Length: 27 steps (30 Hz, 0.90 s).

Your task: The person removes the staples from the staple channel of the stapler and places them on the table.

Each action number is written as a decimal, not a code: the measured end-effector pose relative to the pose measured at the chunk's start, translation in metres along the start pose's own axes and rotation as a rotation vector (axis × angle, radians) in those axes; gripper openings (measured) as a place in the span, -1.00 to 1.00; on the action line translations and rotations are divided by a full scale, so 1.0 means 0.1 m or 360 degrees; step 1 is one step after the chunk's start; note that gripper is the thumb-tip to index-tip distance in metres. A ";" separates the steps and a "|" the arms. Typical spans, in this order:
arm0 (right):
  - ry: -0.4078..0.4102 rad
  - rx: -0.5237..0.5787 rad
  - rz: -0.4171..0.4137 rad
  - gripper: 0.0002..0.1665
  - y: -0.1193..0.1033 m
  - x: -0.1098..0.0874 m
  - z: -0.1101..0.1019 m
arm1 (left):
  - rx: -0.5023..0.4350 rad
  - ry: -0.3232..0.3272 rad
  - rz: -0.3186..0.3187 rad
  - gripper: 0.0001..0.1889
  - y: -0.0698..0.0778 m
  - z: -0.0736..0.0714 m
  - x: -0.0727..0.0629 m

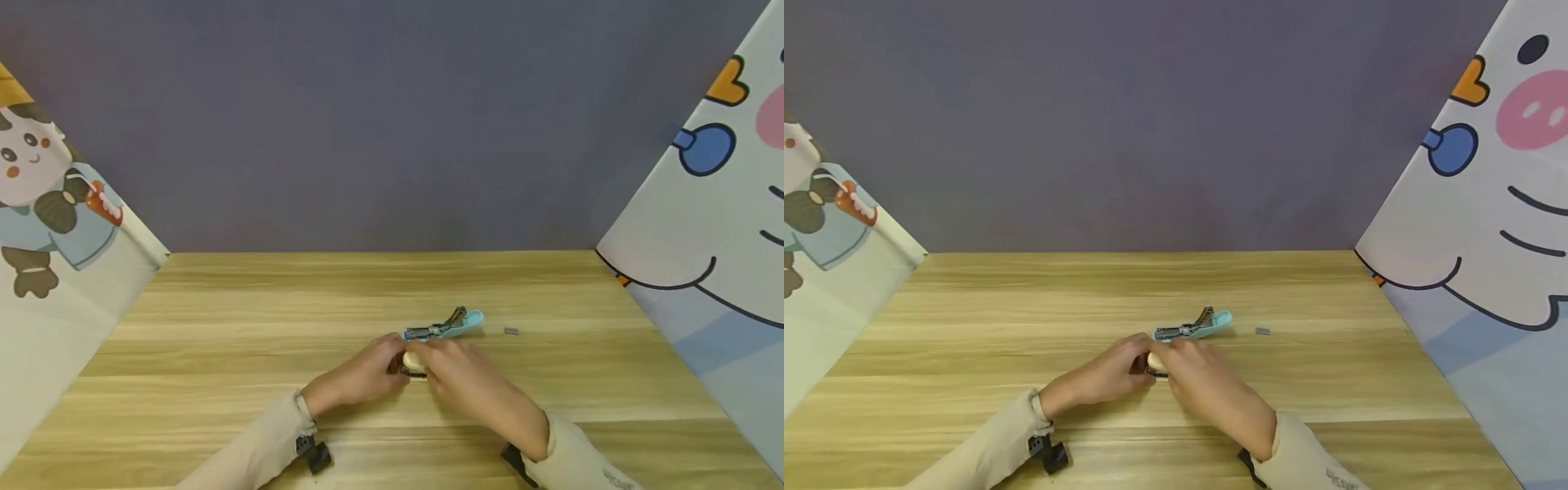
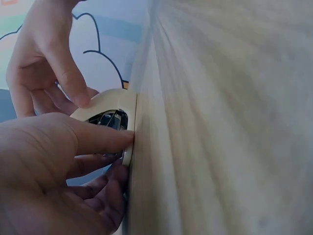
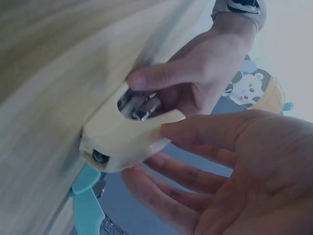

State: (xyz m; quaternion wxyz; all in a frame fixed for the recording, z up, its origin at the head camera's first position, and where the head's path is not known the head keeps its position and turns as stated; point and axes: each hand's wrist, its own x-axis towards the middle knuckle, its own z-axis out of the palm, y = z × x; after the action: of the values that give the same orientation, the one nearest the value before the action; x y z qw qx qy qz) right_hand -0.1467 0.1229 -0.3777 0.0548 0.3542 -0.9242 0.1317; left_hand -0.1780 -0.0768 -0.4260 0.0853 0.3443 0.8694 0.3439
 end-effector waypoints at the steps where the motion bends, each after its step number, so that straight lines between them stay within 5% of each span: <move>1: 0.0019 -0.0019 -0.0002 -0.50 -0.01 0.00 0.01 | -0.0019 0.0014 0.0006 -0.71 -0.01 0.01 0.00; 12: 0.0350 -0.0513 -0.0093 -0.66 -0.12 0.01 0.27 | -0.0083 0.0192 0.0056 -0.80 -0.07 0.10 0.03; 18: 0.0436 -0.0522 -0.0097 -0.76 -0.13 0.00 0.31 | -0.0109 0.0186 0.0059 -0.79 -0.06 0.10 0.04; 27: 0.0362 -0.0416 -0.0106 -0.68 -0.11 0.02 0.28 | -0.0122 0.0167 0.0014 -0.81 -0.06 0.10 0.01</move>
State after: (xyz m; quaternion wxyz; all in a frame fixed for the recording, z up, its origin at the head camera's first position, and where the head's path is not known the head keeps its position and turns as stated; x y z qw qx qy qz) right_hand -0.1407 0.1062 -0.4017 0.2088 0.3574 -0.9090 0.0477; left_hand -0.1785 -0.0739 -0.4371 0.0511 0.3261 0.8574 0.3948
